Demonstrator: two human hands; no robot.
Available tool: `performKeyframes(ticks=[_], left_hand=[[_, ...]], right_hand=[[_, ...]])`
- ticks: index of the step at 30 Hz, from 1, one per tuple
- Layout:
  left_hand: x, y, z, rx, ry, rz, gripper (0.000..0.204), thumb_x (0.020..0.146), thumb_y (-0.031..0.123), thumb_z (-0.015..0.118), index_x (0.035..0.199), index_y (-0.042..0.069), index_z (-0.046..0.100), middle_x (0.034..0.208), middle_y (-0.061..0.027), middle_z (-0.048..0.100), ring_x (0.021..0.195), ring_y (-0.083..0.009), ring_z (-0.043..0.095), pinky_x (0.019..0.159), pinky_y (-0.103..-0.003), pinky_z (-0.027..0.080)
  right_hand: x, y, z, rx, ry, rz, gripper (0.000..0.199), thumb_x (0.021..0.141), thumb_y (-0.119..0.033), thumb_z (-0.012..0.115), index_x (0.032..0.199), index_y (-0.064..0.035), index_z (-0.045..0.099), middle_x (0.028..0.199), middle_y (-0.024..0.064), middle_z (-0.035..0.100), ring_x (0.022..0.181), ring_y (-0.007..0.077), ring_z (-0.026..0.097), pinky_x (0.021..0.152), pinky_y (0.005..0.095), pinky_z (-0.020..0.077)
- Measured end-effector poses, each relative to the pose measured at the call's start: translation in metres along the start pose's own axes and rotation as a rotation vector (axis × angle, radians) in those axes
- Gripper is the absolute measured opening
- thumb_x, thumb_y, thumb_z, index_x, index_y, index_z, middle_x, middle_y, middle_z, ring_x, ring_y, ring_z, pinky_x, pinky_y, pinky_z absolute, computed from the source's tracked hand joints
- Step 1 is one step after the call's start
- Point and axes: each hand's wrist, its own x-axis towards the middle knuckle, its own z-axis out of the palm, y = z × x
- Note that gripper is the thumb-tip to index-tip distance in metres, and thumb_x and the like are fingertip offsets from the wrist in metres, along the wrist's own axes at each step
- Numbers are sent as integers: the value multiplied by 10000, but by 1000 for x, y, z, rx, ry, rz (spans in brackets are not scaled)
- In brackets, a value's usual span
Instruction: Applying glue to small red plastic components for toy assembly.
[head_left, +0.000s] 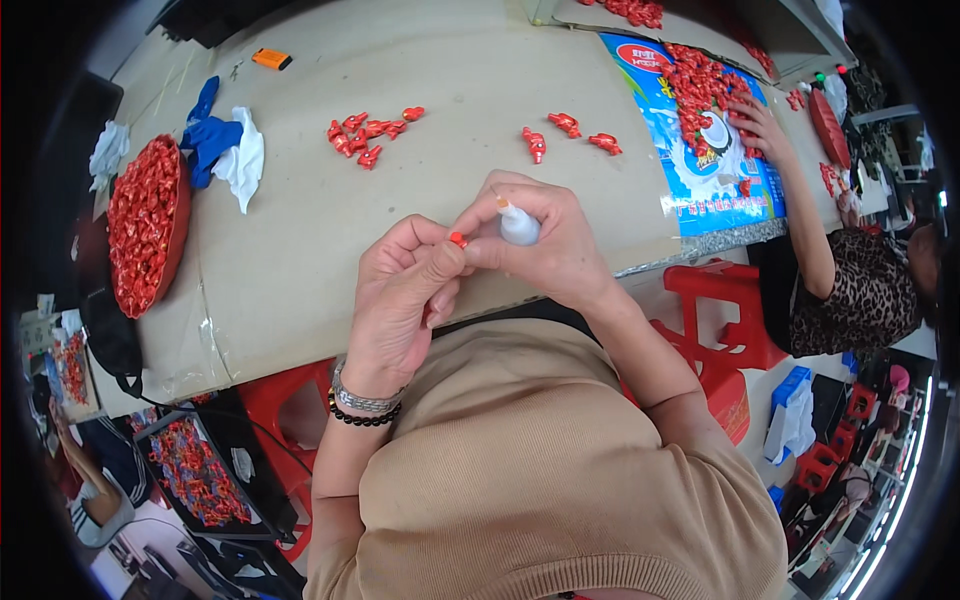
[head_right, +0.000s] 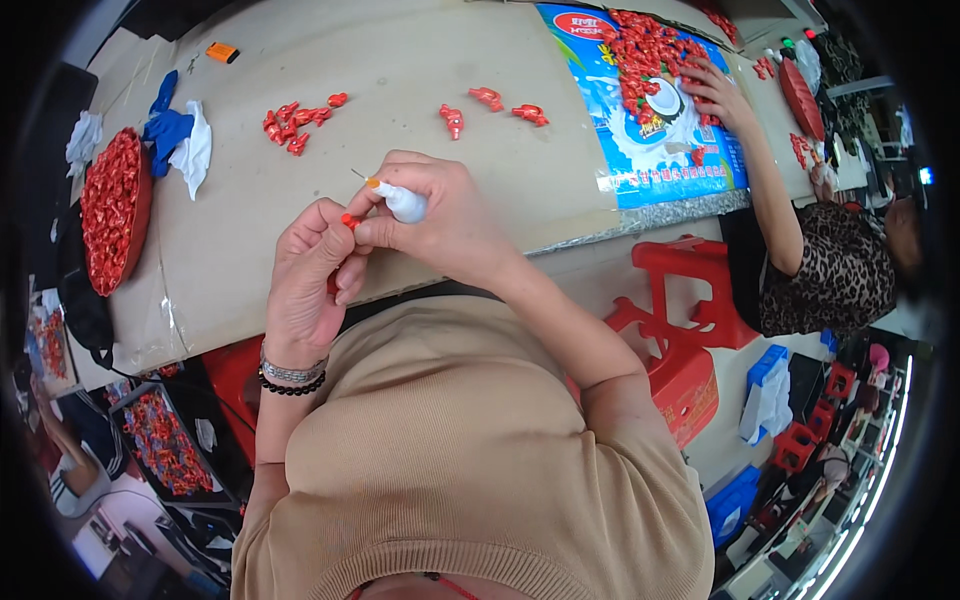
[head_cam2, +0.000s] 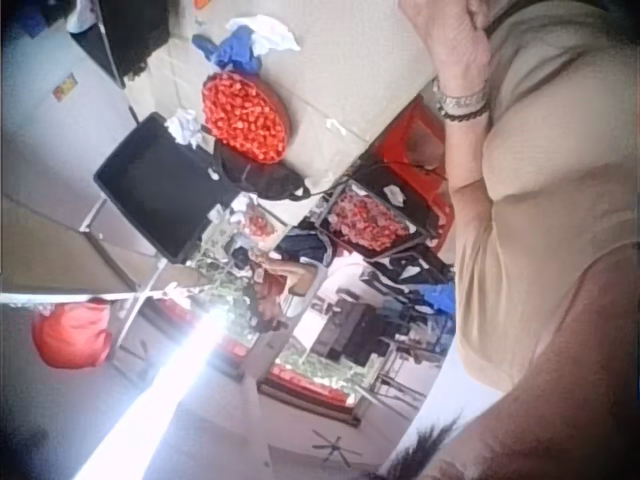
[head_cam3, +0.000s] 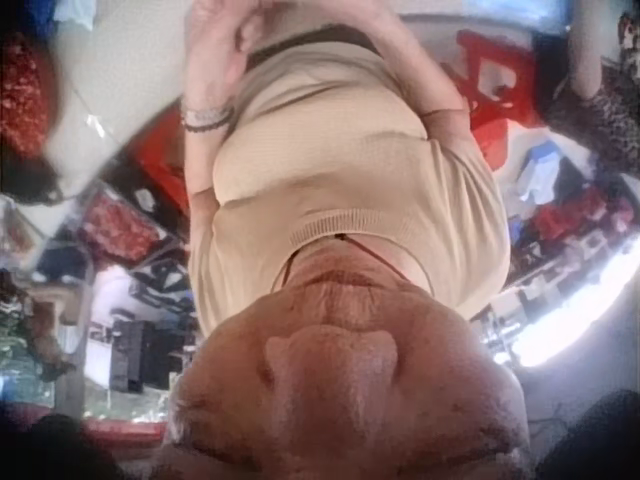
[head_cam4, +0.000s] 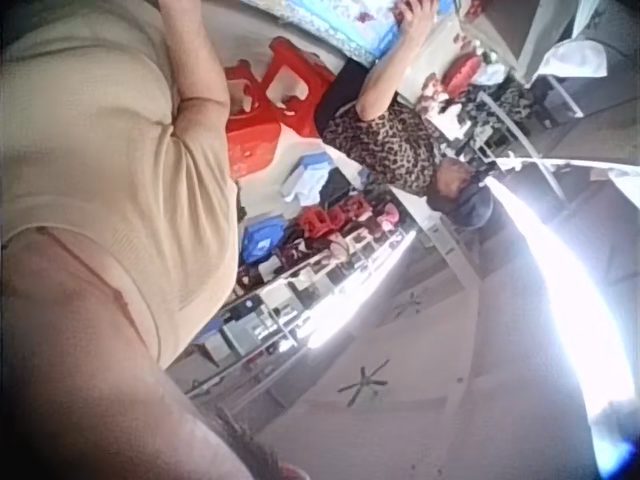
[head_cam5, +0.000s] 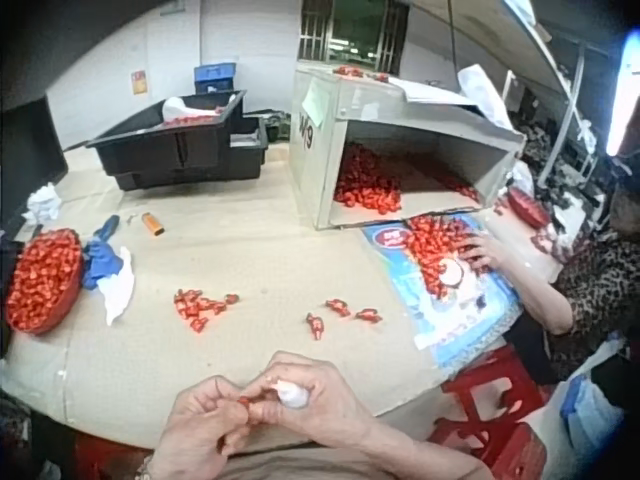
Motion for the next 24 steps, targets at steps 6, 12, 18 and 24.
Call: performKeyframes(ticks=[6, 12, 18, 24], left_hand=[[3, -4, 5, -209, 2, -101, 258, 956, 308, 540, 881, 62, 552, 695, 5, 527, 509, -52, 398, 414, -191, 293], [2, -5, 3, -370, 2, -115, 286, 1006, 343, 407, 982, 77, 507, 661, 25, 363, 538, -75, 335, 412, -193, 288], [3, -4, -4, -460, -50, -73, 291, 1010, 349, 387, 1035, 77, 488, 694, 14, 362, 557, -77, 334, 421, -196, 294], [4, -1, -5, -502, -20, -48, 255, 1004, 305, 417, 1076, 71, 489, 774, -20, 472, 583, -79, 373, 428, -198, 310]], right_hand=[[-7, -9, 3, 237, 111, 238, 217, 756, -26, 700, 967, -22, 649, 742, -16, 529, 624, 59, 516, 563, 210, 437], [-10, -7, 0, 265, 199, 144, 300, 782, 57, 567, 1041, -65, 481, 905, 8, 530, 732, 60, 512, 616, 217, 450], [-15, -8, -2, 84, 227, 77, 324, 797, 29, 564, 1092, -61, 461, 966, 27, 505, 799, 84, 513, 714, 238, 446], [-18, -6, -12, -252, 225, -97, 285, 785, -4, 624, 1064, -10, 570, 1007, 47, 502, 860, 106, 526, 772, 249, 445]])
